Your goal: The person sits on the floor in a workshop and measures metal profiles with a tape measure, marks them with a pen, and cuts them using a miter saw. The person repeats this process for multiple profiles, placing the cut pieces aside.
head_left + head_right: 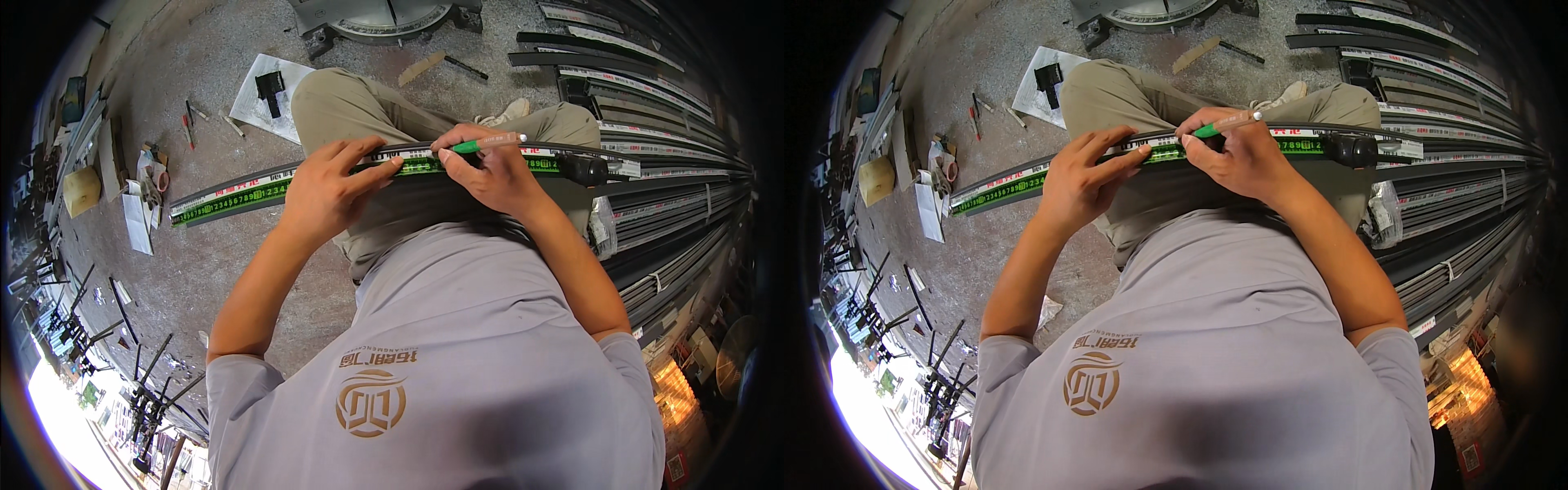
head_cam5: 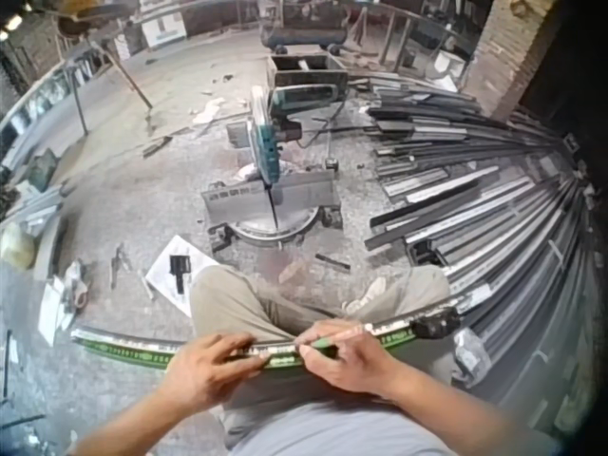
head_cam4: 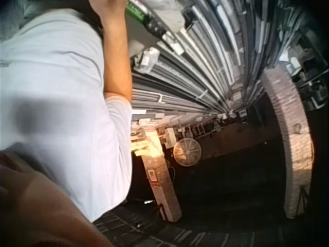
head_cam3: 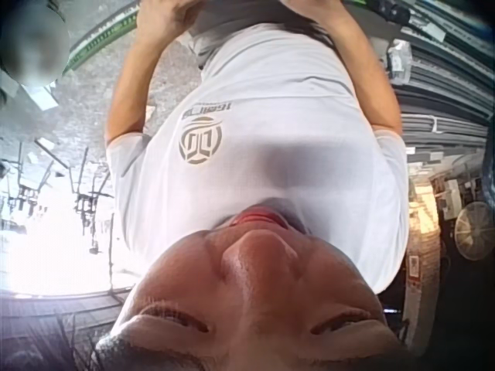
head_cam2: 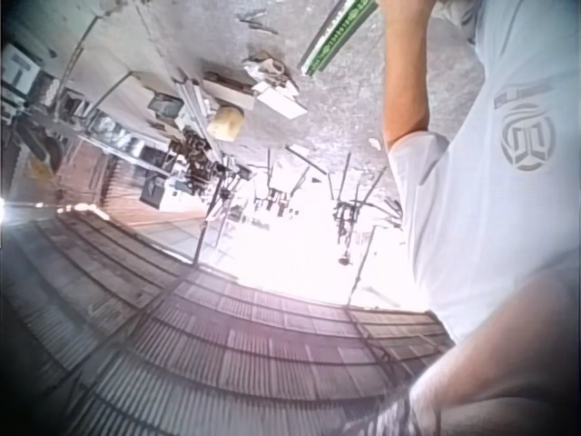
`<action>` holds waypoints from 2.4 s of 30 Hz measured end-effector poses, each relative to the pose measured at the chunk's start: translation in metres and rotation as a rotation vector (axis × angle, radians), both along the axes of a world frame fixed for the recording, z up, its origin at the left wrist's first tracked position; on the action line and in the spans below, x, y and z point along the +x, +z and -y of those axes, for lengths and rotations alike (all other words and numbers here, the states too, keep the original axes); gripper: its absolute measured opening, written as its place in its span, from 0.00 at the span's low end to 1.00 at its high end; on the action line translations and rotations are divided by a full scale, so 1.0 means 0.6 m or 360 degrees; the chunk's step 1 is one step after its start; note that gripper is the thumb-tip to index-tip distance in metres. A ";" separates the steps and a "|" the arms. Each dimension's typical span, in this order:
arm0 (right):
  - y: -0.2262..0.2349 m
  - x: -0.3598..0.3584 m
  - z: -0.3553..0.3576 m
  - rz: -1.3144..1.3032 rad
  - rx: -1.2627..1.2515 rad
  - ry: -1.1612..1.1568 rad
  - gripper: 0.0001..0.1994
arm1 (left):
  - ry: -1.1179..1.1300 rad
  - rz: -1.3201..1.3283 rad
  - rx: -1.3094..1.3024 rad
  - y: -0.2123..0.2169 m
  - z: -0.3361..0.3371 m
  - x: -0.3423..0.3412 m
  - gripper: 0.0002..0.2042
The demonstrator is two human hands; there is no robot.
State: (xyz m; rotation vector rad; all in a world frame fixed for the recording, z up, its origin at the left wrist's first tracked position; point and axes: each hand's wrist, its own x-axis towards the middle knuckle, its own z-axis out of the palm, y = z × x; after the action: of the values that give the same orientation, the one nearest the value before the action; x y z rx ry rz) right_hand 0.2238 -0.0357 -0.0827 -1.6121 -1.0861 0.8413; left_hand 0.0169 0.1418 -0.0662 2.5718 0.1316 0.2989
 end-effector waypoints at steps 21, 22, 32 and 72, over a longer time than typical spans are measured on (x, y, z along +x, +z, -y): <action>0.006 0.006 0.000 0.0109 0.0019 0.0051 0.07 | -0.0007 -0.0003 0.0001 -0.006 0.001 -0.002 0.22; 0.005 0.008 -0.001 0.0089 0.0021 0.0083 0.07 | -0.0009 0.0002 0.0001 -0.007 -0.001 -0.001 0.22; 0.027 0.011 0.010 -0.0478 0.0006 -0.0253 0.11 | -0.0027 0.0042 0.0001 -0.006 -0.004 -0.001 0.23; 0.194 0.034 0.269 0.1716 0.0668 -0.0521 0.27 | 0.0405 -0.0069 0.0235 0.118 0.080 -0.154 0.32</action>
State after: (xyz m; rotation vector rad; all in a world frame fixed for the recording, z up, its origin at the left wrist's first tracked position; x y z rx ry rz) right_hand 0.2439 -0.1973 0.0337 -1.7905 -1.5027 -0.5532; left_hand -0.0754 0.0938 0.0046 2.7101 0.4714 0.3588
